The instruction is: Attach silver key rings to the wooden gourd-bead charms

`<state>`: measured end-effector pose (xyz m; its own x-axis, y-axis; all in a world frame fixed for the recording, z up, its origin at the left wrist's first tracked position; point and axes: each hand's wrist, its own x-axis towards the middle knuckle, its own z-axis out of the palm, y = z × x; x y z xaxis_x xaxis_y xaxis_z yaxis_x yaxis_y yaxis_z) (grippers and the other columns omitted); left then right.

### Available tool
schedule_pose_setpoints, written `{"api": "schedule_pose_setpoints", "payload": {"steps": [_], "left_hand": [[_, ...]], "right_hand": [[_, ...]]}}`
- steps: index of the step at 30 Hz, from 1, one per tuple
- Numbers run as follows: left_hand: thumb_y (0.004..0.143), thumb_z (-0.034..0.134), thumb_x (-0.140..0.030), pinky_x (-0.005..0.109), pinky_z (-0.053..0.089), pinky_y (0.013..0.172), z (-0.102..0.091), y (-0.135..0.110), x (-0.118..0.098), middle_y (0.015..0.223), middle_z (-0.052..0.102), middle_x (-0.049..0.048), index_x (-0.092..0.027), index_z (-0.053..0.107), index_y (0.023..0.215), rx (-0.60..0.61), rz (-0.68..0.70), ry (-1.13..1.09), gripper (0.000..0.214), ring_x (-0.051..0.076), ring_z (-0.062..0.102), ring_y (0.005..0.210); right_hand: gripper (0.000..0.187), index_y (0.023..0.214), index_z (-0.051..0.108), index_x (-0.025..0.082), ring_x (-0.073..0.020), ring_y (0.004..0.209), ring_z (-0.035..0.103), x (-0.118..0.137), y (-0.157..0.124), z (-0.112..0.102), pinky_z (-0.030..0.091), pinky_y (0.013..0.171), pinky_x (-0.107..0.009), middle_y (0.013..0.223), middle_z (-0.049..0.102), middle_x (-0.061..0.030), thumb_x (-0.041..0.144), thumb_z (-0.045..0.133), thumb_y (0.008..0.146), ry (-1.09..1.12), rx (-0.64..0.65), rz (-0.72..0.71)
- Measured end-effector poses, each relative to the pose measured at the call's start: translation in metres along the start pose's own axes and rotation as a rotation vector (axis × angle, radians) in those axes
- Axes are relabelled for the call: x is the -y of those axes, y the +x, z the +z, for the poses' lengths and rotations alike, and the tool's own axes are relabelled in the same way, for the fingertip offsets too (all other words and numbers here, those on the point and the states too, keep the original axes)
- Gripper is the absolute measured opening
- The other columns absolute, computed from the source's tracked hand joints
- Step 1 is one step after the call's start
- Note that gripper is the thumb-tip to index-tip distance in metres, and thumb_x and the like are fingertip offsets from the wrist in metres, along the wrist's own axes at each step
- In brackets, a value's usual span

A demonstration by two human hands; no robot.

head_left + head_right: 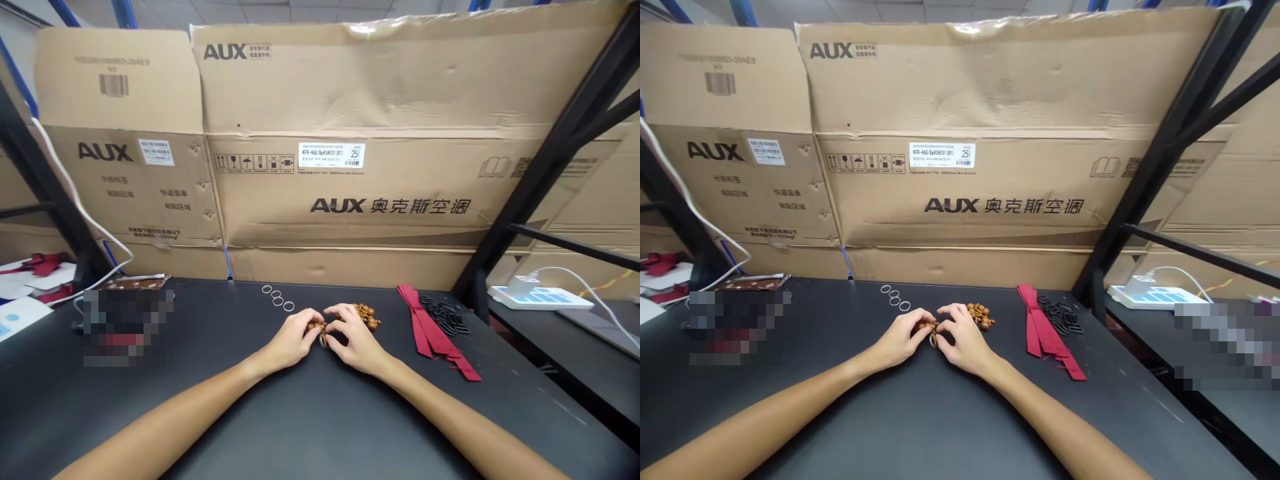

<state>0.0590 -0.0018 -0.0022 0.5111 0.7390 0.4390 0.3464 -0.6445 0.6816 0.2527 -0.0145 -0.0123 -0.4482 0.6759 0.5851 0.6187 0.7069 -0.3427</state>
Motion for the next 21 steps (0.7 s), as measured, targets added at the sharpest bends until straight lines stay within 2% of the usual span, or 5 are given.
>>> {"api": "schedule_pose_setpoints", "payload": {"steps": [6,12,15,21], "left_hand": [[0.092,0.048,-0.021,0.026,0.048,0.077,0.0004,-0.0001,-0.0001,0.092,0.066,0.0035,-0.018,0.060,0.097,-0.007,0.002,-0.006,0.013,0.015,0.061,0.080],[0.092,0.048,-0.022,0.026,0.048,0.073,0.0012,-0.0007,0.0015,0.091,0.066,0.0036,-0.018,0.060,0.098,0.002,-0.001,-0.037,0.014,0.015,0.061,0.079],[0.092,0.048,-0.022,0.025,0.048,0.073,0.0011,-0.0001,0.0009,0.090,0.066,0.0033,-0.017,0.060,0.097,0.000,0.004,-0.051,0.013,0.014,0.061,0.078],[0.090,0.049,-0.022,0.025,0.047,0.069,-0.0001,-0.0007,-0.0026,0.086,0.066,0.0028,-0.018,0.060,0.096,0.008,-0.009,-0.035,0.014,0.014,0.059,0.072]], "right_hand": [[0.011,0.076,0.062,0.022,-0.0252,0.115,0.046,0.0000,-0.0003,0.0010,0.040,0.098,-0.048,0.119,0.056,-0.0071,0.015,0.058,0.084,-0.022,0.031,-0.015],[0.006,0.082,0.062,0.021,-0.0241,0.114,0.045,0.0015,0.0006,0.0007,0.041,0.099,-0.045,0.120,0.054,-0.0080,0.016,0.059,0.083,-0.002,0.063,-0.020],[0.008,0.079,0.061,0.021,-0.0238,0.114,0.045,0.0009,0.0005,0.0010,0.040,0.099,-0.045,0.119,0.055,-0.0075,0.016,0.059,0.084,0.008,0.070,-0.007],[0.014,0.067,0.060,0.021,-0.0255,0.113,0.046,-0.0031,0.0008,0.0017,0.040,0.098,-0.048,0.116,0.057,-0.0074,0.014,0.059,0.080,0.001,-0.012,0.081]]}}
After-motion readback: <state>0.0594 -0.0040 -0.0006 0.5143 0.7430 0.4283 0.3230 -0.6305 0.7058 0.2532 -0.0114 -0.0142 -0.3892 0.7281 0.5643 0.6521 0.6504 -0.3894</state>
